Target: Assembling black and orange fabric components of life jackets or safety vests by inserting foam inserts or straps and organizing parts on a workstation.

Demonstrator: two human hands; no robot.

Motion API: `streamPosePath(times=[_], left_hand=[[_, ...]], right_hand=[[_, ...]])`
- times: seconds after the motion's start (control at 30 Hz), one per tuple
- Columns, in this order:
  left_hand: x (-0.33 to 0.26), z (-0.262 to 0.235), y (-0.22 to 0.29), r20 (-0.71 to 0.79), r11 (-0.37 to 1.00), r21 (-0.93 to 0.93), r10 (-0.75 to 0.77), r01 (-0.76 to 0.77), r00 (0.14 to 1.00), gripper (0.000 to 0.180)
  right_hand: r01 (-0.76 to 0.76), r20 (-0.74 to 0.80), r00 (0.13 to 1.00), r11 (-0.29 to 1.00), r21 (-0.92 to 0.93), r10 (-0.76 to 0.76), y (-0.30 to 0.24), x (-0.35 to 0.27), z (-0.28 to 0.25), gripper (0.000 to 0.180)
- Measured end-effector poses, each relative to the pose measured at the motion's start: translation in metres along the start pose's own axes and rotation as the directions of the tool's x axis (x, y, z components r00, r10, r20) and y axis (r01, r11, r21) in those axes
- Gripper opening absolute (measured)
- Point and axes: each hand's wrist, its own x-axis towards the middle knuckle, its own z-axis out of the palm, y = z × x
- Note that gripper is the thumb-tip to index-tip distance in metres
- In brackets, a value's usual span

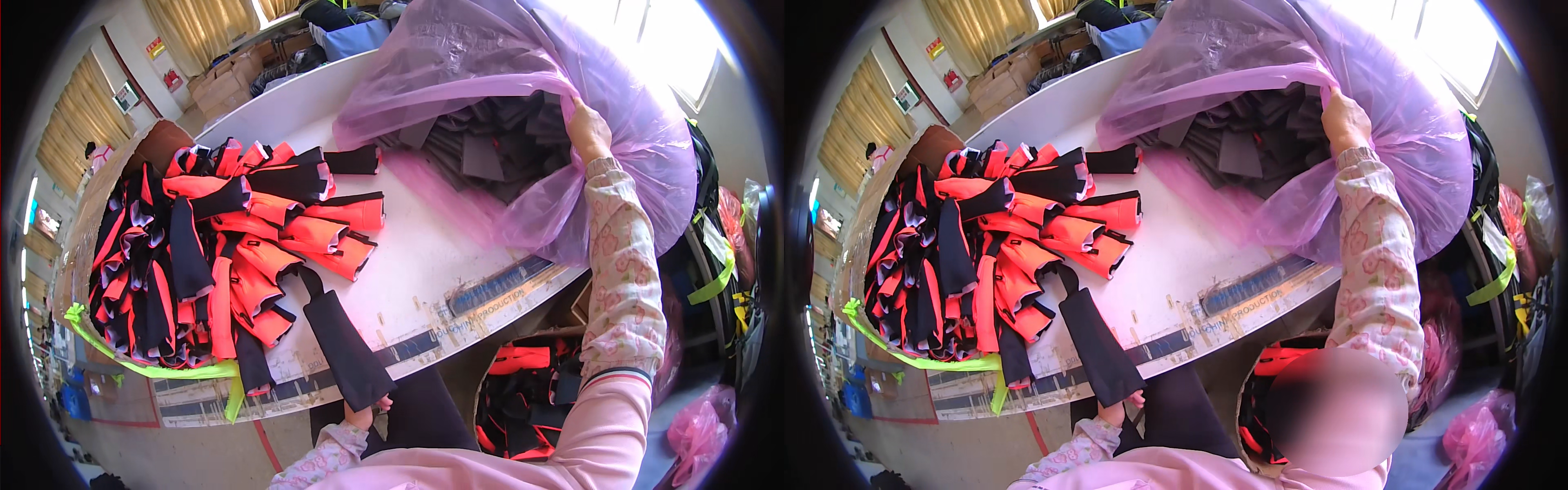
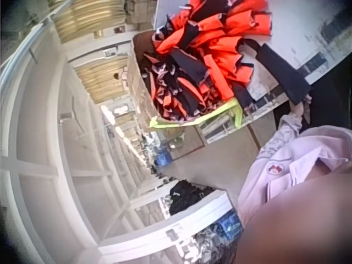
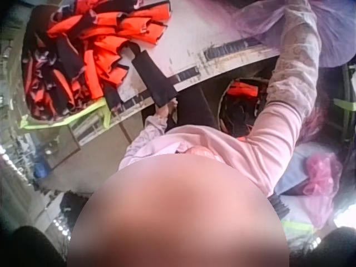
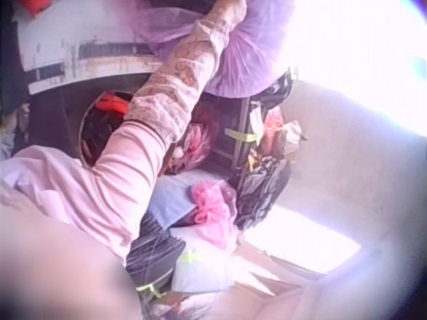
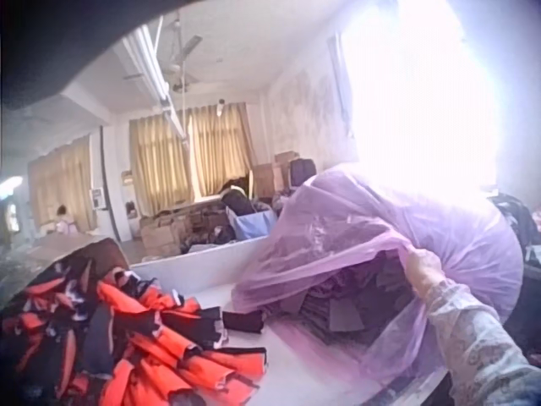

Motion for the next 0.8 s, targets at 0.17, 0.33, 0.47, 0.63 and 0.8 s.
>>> streamPosePath(times=[0.17,0.33,0.47,0.63,0.8], left_hand=[[-0.001,-0.005,0.000,0.027,0.999,0.034,0.003,-0.003,1.000,0.036],[-0.002,-0.001,0.009,0.009,1.000,0.024,0.005,-0.005,1.000,0.034],[-0.002,0.000,0.012,0.019,1.000,0.013,0.010,-0.010,1.000,0.033],[-0.003,-0.001,0.010,0.006,1.000,0.012,0.015,-0.015,1.000,0.032],[0.000,-0.002,0.003,0.048,1.000,0.010,0.012,-0.012,0.999,0.029]], right_hand=[[0.148,0.149,0.978,0.989,0.007,-0.147,0.001,-0.013,0.036,0.022],[0.533,0.417,0.786,0.843,-0.080,-0.457,0.015,-0.042,0.062,0.015],[0.409,0.256,0.871,0.908,0.091,-0.418,-0.011,-0.076,-0.049,0.018],[0.447,0.153,0.876,0.889,0.102,-0.458,-0.066,-0.082,-0.059,0.024],[0.466,0.119,0.854,0.847,0.254,-0.506,-0.121,-0.066,0.008,0.026]])
